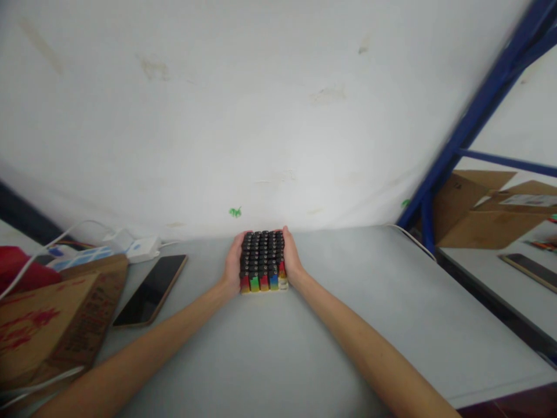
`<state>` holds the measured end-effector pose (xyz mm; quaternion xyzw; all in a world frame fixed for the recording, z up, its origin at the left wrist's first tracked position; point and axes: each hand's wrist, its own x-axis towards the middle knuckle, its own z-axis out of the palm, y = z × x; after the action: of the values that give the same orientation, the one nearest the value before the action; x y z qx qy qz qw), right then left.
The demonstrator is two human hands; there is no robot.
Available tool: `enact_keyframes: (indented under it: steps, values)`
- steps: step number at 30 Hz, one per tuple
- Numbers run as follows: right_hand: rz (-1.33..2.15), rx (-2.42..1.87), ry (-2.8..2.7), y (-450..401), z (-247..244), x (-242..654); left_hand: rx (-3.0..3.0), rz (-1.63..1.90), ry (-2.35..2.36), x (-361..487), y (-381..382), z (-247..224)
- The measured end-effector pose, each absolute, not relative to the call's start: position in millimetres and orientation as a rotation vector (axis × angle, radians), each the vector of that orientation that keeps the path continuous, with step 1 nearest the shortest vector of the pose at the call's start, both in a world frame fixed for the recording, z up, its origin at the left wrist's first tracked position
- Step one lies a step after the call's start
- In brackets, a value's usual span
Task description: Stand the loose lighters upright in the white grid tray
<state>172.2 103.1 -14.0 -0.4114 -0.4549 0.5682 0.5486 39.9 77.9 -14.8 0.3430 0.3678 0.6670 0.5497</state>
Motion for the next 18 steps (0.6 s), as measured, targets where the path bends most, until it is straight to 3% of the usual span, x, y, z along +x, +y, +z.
enact_keyframes:
  steps: [18]
  values:
    - [1.377, -0.972, -1.048, 84.7, -20.2, 174.4, 0.786, 1.444, 0.876, 34.8, 71.2, -18.2]
